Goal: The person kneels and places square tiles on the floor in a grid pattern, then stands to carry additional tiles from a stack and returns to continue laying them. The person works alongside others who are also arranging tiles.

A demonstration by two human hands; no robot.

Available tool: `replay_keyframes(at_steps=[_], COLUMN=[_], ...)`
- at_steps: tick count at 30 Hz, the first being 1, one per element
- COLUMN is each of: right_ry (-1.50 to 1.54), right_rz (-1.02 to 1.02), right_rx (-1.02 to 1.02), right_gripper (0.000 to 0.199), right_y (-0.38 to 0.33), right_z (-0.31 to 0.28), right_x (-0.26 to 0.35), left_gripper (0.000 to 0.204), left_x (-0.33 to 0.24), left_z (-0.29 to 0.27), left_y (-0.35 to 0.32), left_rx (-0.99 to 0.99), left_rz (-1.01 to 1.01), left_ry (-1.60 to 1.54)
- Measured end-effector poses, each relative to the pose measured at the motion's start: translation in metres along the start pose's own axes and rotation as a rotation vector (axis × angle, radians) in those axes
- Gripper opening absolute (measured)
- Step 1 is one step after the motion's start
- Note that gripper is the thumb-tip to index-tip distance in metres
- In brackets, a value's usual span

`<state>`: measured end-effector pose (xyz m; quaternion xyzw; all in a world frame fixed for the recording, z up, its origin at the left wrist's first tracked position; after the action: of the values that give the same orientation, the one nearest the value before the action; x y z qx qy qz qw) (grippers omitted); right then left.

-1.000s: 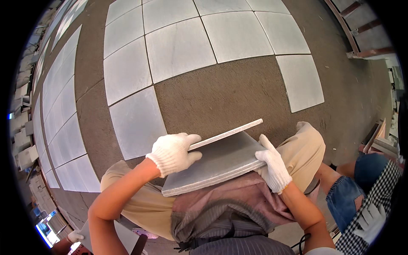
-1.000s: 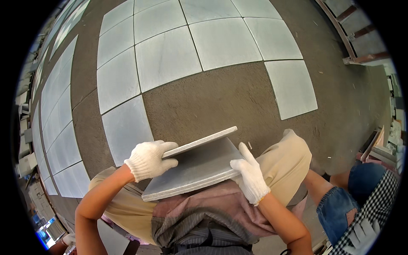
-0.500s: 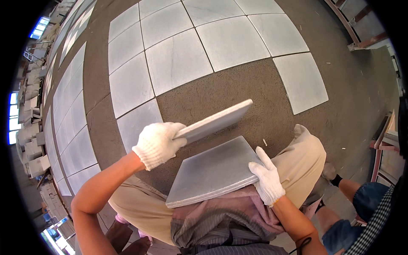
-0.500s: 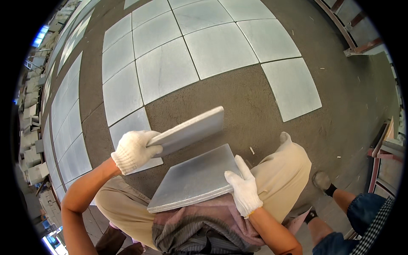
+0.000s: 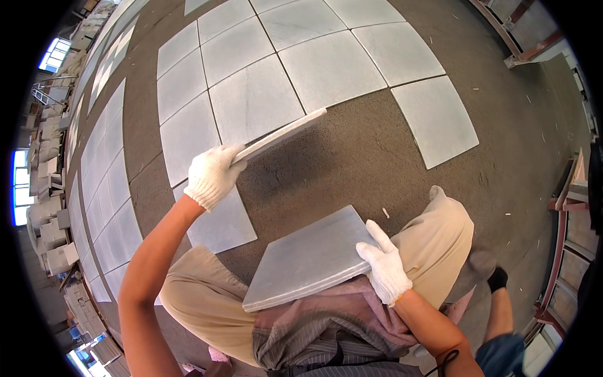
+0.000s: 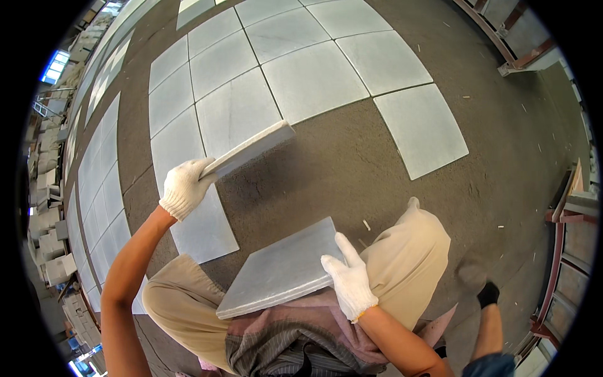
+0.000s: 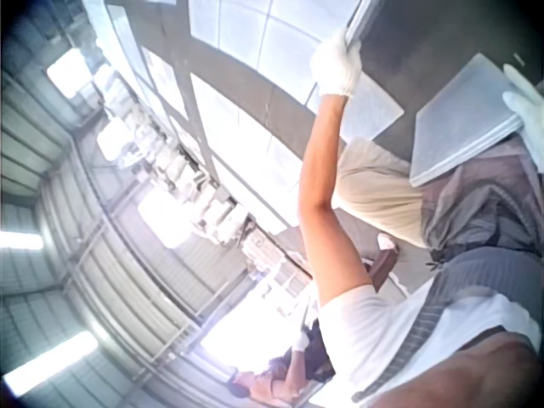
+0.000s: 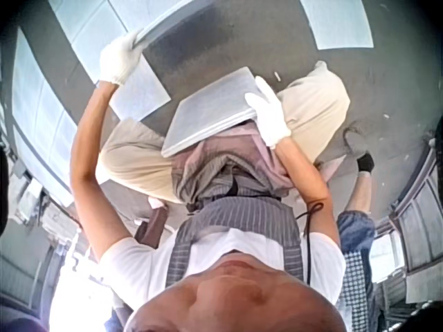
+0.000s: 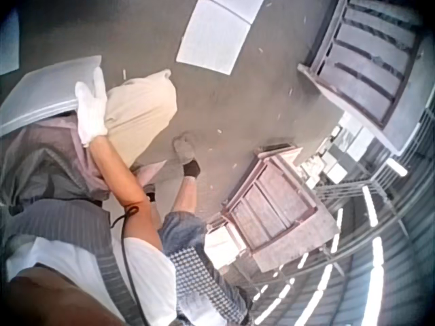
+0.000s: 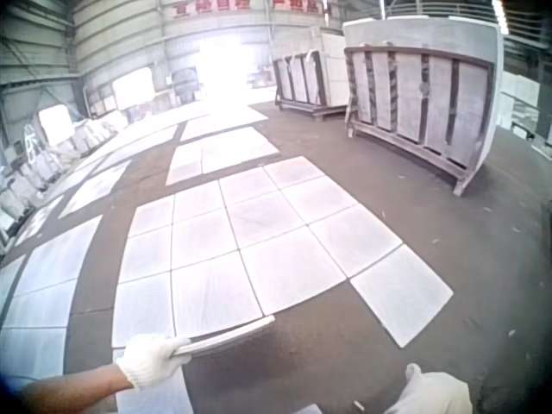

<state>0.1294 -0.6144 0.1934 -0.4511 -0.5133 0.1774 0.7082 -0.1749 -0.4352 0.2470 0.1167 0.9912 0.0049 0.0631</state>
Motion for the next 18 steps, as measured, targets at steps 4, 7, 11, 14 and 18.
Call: replay_keyframes(at_steps=[4, 7, 11, 14, 18], right_ry=[0.012, 0.009, 0.000, -0.019, -0.014], right_rz=[-0.013, -0.009, -0.036, -0.059, -0.039], right_rx=[0.003, 0.004, 0.009, 0.007, -0.001], right_gripper=[0.061, 0.061, 0.061, 0.060, 0.060], right_y=[0.001, 0.000, 0.004, 0.005, 0.003], right_z=[0.000, 0.001, -0.001, -0.001, 0.002], right_x=[-0.002, -0.001, -0.006, -0.008, -0.003], left_gripper=[0.021, 0.020, 0.019, 0.018, 0.016], left_x=[0.005, 0.006, 0.013, 0.018, 0.019], left_z=[0.006, 0.008, 0.014, 0.018, 0.015], left_y=[0.003, 0.003, 0.002, 0.002, 0.004], left_rx=[-0.006, 0.005, 0.014, -0.004, -0.024], left_rz=[-0.047, -0.044, -0.051, -0.048, -0.034], left_ry=[-0.018, 0.007, 0.010, 0.010, 0.007])
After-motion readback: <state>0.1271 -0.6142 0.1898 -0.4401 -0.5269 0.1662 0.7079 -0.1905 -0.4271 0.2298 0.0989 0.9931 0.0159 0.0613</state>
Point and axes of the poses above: each hand's wrist, its own y-axis towards the middle knuckle, its own z-axis out of the palm, x = y × z, the point moved 4 cm from there along y, towards the middle knuckle, and after that the axes turned 12 degrees about -x, right-handed, at the moved point
